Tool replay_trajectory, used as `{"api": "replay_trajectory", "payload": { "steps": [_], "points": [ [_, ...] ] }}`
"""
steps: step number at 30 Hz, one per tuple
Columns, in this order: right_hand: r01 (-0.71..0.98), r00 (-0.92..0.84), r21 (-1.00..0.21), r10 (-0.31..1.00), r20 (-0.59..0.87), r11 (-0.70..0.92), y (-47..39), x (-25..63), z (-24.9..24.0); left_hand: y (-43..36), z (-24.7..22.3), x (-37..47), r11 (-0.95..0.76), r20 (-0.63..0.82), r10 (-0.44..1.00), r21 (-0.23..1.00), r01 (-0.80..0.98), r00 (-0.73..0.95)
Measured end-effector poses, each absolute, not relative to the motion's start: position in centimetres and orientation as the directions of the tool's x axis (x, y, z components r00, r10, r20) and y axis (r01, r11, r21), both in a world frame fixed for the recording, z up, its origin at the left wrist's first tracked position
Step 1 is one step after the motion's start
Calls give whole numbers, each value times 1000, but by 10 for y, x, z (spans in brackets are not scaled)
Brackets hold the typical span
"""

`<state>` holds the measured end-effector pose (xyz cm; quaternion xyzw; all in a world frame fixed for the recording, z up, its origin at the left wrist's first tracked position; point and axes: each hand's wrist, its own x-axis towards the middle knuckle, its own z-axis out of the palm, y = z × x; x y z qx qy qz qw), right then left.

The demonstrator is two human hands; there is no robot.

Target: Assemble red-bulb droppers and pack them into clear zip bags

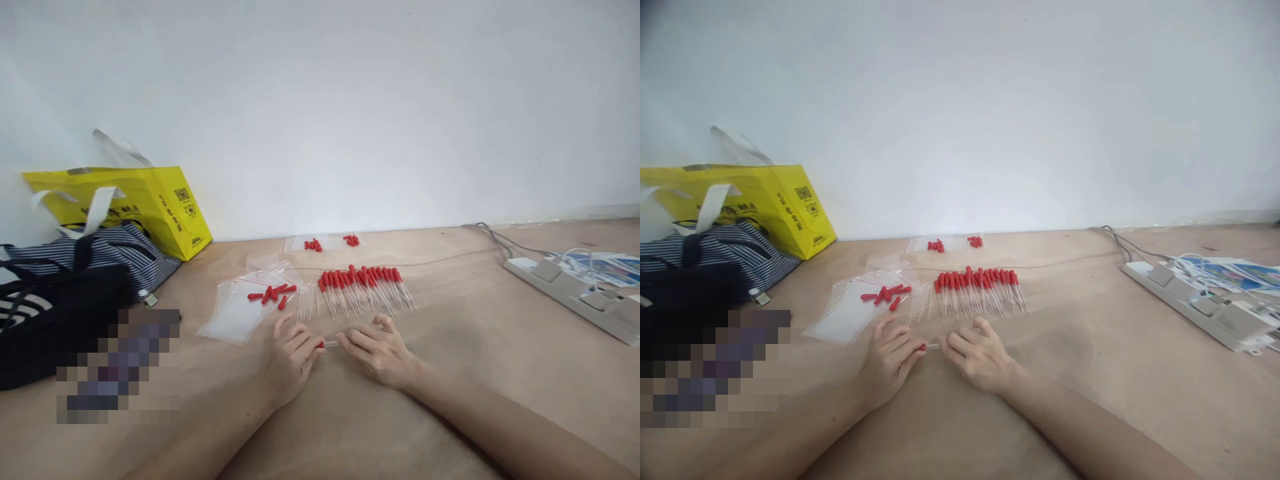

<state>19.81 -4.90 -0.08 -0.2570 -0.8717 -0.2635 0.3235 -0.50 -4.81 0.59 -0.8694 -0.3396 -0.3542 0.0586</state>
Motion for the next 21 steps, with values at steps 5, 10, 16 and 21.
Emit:
{"api": "replay_trajectory", "payload": {
  "steps": [5, 10, 16, 21],
  "points": [
    [615, -657, 318, 245, 713, 721, -50, 195, -4, -48, 4, -4, -791, 655, 490, 57, 609, 576],
    [607, -617, 233, 265, 741, 760, -48, 188, -8, -49, 5, -4, -785, 640, 495, 40, 618, 588],
    [596, -596, 119, 338, 729, 794, -49, 180, -6, -51, 8, -3, -782, 593, 516, 30, 623, 618],
    [590, -584, 11, 417, 697, 807, -45, 179, -6, -48, 11, -4, -777, 604, 527, 57, 627, 598]
  ]
}}
